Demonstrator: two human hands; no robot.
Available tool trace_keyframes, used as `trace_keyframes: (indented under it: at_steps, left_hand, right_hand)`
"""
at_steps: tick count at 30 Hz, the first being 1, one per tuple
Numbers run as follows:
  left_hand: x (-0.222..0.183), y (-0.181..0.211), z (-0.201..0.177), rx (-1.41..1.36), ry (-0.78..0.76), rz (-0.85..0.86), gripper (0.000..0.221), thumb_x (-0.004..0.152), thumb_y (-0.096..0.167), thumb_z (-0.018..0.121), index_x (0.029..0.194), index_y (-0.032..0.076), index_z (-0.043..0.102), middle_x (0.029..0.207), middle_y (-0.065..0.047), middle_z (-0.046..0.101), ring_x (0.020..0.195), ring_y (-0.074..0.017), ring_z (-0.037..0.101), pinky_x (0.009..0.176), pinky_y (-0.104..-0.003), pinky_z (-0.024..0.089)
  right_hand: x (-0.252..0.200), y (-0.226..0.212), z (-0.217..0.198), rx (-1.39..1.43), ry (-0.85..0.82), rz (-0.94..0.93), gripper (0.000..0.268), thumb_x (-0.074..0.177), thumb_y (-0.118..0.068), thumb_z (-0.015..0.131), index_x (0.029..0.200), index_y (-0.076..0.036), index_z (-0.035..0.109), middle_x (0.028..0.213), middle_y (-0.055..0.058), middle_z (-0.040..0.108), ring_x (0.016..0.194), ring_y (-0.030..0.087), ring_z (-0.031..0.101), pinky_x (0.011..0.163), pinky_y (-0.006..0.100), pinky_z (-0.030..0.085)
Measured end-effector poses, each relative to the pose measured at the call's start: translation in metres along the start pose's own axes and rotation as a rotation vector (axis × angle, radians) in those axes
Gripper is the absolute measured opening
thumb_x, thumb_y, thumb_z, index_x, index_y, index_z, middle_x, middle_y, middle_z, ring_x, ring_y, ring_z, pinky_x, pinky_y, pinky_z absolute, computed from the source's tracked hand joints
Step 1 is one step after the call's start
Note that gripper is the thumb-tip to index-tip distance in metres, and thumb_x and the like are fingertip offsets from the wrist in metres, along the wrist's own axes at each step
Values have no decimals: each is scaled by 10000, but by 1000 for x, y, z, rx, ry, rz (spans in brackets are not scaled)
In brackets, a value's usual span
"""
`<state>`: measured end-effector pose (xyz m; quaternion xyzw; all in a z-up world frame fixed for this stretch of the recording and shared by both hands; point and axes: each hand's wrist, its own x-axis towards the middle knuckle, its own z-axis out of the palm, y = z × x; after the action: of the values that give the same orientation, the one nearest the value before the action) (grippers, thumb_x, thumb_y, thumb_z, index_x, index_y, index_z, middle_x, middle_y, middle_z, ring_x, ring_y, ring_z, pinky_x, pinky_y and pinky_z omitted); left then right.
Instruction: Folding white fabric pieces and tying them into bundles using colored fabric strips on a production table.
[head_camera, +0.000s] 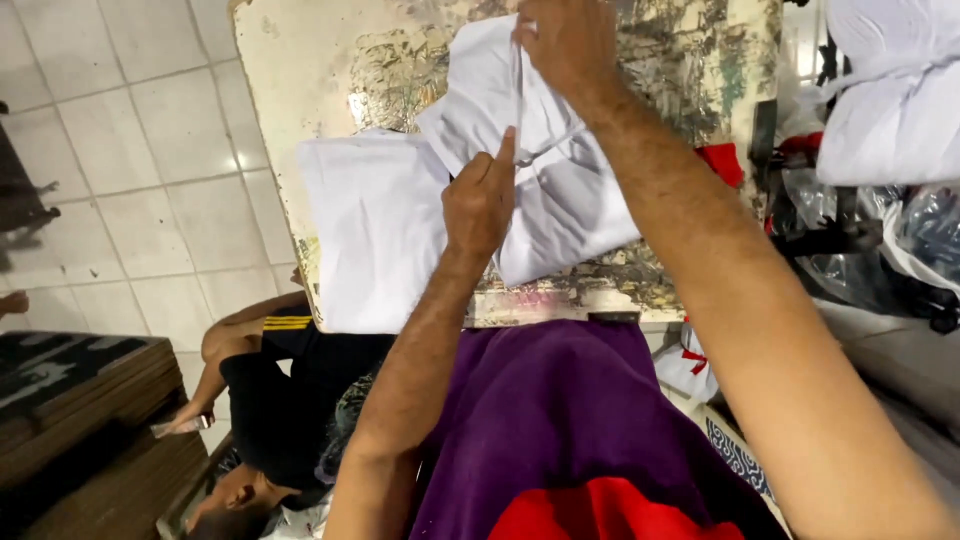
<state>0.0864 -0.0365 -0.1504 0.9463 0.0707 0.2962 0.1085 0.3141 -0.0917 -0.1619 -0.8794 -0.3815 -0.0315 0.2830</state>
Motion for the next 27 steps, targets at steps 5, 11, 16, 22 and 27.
trace_keyframes:
  at_steps: [5, 11, 16, 22, 27]
  left_hand:
    - [17, 30, -32, -422, -223, -542, 164, 956, 161, 651, 1100, 121, 720, 677, 33, 498, 577, -112, 424, 535, -305, 402]
    - [19, 57, -43, -1141, -257, -1479, 193, 909, 230, 757, 921, 38, 738, 468, 37, 386, 373, -43, 305, 336, -235, 173]
    - [14, 54, -33, -1164, -232, -1443, 273, 875, 180, 815, 1011, -48, 752, 498, -24, 513, 362, -38, 465, 329, -179, 322]
    - [-39, -25, -21, -670, -248, -1210, 130, 842, 217, 842, 891, 101, 806, 585, -61, 647, 489, -67, 503, 442, -215, 409]
    - [-75, -11, -21, -376, -401, -1086, 322, 909, 382, 795, 994, 73, 760, 865, -173, 751, 850, -322, 747, 757, -427, 588]
  right_hand:
    - [-36, -3, 18, 20, -267, -88, 313, 922, -385, 810, 1152, -178, 770, 974, 14, 668, 930, 249, 516, 808, 436, 417]
    - [-112, -1, -67, 531, -187, -261, 218, 775, -108, 698, 990, -108, 733, 958, 40, 690, 992, 268, 551, 931, 414, 418]
    - [-149, 3, -46, 482, -79, -401, 58, 972, -219, 733, 968, -162, 747, 953, -3, 701, 931, 265, 612, 829, 378, 478]
    - [-144, 86, -46, -217, -52, -619, 103, 889, -168, 617, 876, -241, 690, 858, -26, 617, 915, 253, 620, 777, 402, 458]
    - [-146, 57, -39, 230, -275, 96, 539, 871, -343, 829, 1213, -37, 546, 1173, 175, 551, 1095, 423, 602, 897, 526, 486]
